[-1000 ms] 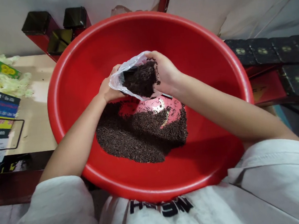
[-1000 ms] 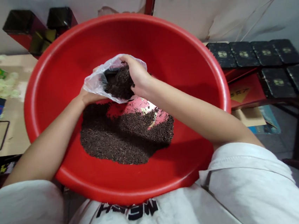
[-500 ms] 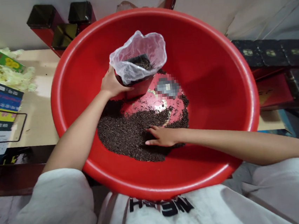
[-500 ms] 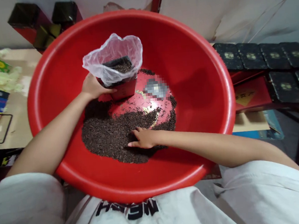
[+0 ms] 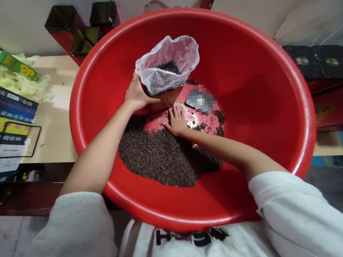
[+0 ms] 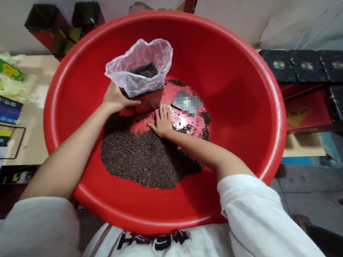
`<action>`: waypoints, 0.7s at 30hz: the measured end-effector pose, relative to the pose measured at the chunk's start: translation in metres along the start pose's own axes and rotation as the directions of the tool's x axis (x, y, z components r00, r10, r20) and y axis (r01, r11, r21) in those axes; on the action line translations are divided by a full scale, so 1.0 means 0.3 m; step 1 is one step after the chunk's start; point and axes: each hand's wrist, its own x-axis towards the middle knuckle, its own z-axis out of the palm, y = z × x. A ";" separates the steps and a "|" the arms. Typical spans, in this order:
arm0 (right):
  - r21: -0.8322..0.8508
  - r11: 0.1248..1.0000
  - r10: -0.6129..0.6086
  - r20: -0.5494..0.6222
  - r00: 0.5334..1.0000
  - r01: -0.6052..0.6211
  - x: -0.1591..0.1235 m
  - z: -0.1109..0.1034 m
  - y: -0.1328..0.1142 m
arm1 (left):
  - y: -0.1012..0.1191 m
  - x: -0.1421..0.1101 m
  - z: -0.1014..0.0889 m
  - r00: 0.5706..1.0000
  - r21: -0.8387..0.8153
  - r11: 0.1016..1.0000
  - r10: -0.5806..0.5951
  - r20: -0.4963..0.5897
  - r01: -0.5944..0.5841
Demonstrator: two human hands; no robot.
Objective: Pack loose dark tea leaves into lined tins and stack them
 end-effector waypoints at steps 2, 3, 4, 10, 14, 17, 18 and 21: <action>0.008 1.000 0.001 -0.041 0.999 -0.001 0.015 0.037 -0.021 | 0.004 0.002 0.000 1.000 0.006 1.000 0.002 0.015 -0.002; 0.018 1.000 -0.005 -0.044 0.999 0.006 0.015 0.053 -0.038 | 0.004 0.003 -0.001 1.000 0.003 1.000 -0.003 0.017 0.003; 0.033 0.999 -0.018 -0.034 0.999 0.020 0.013 0.067 -0.059 | 0.003 0.004 -0.003 1.000 -0.002 1.000 0.006 0.025 -0.006; 0.188 0.977 -0.110 0.029 0.994 0.103 0.000 0.108 -0.234 | -0.024 0.022 -0.007 0.989 -0.016 0.994 0.112 0.099 -0.111; 0.304 0.916 -0.298 0.078 0.951 0.262 0.010 0.097 -0.326 | -0.029 0.032 -0.004 0.985 0.013 0.994 0.106 0.133 -0.108; 0.449 0.828 -0.432 0.132 0.892 0.335 0.015 0.084 -0.372 | -0.024 0.029 -0.005 0.988 0.010 0.995 0.098 0.119 -0.100; 0.499 0.798 -0.454 0.127 0.882 0.339 0.014 0.080 -0.382 | -0.023 0.029 -0.005 0.989 0.005 0.995 0.096 0.114 -0.097; 0.650 0.670 -0.546 0.104 0.831 0.359 -0.010 0.067 -0.388 | -0.023 0.030 -0.005 0.992 -0.001 0.997 0.082 0.101 -0.083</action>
